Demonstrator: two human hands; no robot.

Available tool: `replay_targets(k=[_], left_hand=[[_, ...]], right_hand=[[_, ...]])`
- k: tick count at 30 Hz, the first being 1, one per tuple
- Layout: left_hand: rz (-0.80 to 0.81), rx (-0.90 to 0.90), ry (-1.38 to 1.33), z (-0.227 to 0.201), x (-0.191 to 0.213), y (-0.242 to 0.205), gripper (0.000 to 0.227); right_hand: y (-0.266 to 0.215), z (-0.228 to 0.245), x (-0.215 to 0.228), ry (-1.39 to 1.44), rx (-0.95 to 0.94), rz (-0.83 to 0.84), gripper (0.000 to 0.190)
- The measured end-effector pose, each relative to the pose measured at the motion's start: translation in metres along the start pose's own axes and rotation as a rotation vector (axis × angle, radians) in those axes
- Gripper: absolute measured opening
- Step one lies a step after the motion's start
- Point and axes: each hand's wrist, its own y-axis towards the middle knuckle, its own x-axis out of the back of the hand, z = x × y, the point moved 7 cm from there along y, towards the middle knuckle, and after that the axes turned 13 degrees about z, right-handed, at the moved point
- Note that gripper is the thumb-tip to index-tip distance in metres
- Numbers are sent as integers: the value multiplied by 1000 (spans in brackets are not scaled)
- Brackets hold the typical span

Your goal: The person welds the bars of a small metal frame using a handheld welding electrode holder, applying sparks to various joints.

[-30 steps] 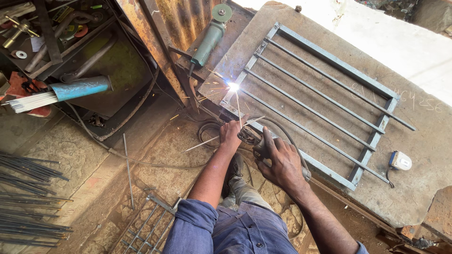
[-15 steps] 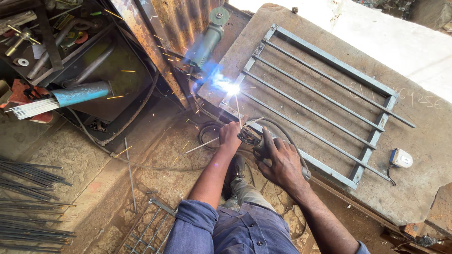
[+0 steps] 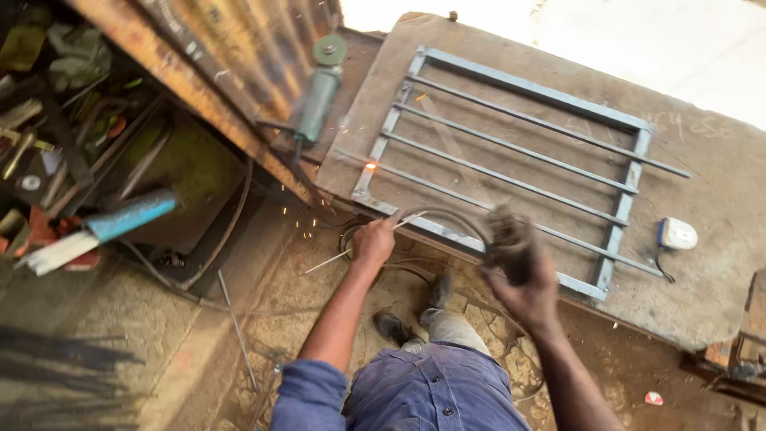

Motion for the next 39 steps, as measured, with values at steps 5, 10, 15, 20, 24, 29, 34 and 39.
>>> replay_targets(k=[5, 10, 15, 20, 24, 29, 34, 39], left_hand=[[20, -107, -195, -31, 56, 0, 28], [102, -127, -300, -104, 140, 7, 35], [-65, -485, -254, -197, 215, 26, 22], [-210, -632, -227, -257, 196, 82, 19], [-262, -519, -49, -287, 131, 154, 27], [-159, -407, 18, -296, 43, 220, 34], [9, -519, 244, -300, -17, 254, 47], [62, -607, 369, -313, -39, 262, 85]], right_hand=[[-51, -61, 106, 484, -219, -393, 69], [-108, -107, 177, 1038, 38, -755, 72], [-169, -161, 232, 1287, 201, -1136, 57], [-190, -204, 253, 1482, 373, -1252, 57], [-191, -211, 251, 1391, 257, -1255, 62], [-189, -193, 231, 1234, 62, -1221, 71], [-190, -191, 206, 1158, -103, -1198, 87], [-158, -172, 198, 804, -327, -1058, 93]])
